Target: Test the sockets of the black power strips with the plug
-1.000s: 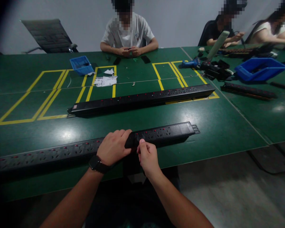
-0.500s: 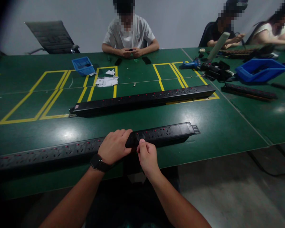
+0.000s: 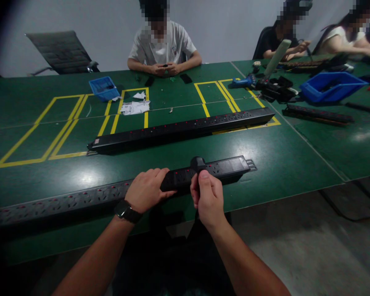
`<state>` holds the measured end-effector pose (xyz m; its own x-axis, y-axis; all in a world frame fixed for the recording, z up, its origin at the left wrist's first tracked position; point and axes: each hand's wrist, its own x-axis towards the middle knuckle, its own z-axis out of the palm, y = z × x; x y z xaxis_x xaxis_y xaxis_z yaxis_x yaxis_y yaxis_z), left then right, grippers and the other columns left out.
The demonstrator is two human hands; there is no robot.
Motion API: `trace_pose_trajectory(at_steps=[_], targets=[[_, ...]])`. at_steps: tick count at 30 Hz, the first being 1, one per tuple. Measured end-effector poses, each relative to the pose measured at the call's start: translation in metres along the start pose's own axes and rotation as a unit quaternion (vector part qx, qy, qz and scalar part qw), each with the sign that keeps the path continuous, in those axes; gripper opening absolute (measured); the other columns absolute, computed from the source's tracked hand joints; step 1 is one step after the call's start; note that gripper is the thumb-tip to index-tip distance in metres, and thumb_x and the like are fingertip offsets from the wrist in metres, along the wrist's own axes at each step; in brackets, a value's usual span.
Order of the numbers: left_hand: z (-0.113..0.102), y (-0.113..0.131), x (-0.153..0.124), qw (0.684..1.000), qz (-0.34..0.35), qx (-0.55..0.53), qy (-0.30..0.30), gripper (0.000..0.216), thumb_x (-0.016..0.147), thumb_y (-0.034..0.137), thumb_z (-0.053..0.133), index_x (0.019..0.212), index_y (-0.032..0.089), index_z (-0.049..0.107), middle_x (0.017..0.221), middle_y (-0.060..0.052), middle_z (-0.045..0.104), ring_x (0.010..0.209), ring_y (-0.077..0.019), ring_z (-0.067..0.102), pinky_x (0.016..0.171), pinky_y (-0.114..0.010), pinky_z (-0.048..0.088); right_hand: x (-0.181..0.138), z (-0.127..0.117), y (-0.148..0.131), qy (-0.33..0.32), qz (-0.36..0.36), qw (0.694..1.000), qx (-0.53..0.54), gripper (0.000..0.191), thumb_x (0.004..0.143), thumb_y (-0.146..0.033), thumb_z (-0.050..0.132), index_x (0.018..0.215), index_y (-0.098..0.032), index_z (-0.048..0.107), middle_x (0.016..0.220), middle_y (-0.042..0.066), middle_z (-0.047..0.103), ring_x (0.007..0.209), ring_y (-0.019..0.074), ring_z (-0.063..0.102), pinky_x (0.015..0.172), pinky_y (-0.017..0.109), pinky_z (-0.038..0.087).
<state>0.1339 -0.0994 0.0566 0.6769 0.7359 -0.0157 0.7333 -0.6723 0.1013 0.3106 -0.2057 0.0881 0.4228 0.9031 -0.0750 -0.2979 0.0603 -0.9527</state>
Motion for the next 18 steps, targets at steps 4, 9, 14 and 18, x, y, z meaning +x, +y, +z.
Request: trace_pose_trajectory(at_steps=[4,9,14,18], targets=[[0.000,-0.005,-0.001,1.000,0.005,-0.005,-0.003,0.057,0.087,0.063,0.067,0.126,0.023,0.060,0.105,-0.009,0.071,0.098,-0.0313,0.065,0.078,-0.043,0.043,0.005,-0.014,0.021,0.029,0.077,0.996,-0.019,0.052,0.101,-0.060,0.054,0.070,-0.019,0.058,0.044,-0.007,0.040,0.036,0.0070,0.030,0.036,0.020,0.019],[0.001,-0.027,-0.015,1.000,0.012,-0.010,-0.006,0.060,0.087,0.065,0.065,0.130,0.023,0.059,0.110,-0.009,0.072,0.100,-0.0315,0.066,0.081,-0.043,0.046,-0.005,-0.010,0.045,0.017,0.130,0.989,-0.074,0.055,0.099,-0.065,0.054,0.069,-0.019,0.058,0.043,-0.007,0.040,0.035,0.0063,0.031,0.036,0.018,0.019],[0.000,-0.050,-0.031,1.000,0.010,-0.002,-0.008,0.063,0.087,0.065,0.066,0.132,0.022,0.058,0.112,-0.011,0.072,0.100,-0.0318,0.067,0.082,-0.044,0.047,-0.007,0.010,0.054,-0.021,0.159,0.983,-0.091,0.057,0.098,-0.066,0.053,0.068,-0.018,0.058,0.045,-0.006,0.042,0.037,0.0067,0.033,0.036,0.018,0.021],[0.000,-0.054,-0.033,1.000,0.011,-0.005,-0.011,0.063,0.087,0.065,0.066,0.132,0.022,0.058,0.112,-0.011,0.072,0.099,-0.0315,0.067,0.082,-0.043,0.048,-0.009,0.022,0.057,-0.025,0.162,0.982,-0.097,0.058,0.097,-0.067,0.052,0.068,-0.018,0.058,0.046,-0.006,0.042,0.037,0.0067,0.034,0.036,0.018,0.021]])
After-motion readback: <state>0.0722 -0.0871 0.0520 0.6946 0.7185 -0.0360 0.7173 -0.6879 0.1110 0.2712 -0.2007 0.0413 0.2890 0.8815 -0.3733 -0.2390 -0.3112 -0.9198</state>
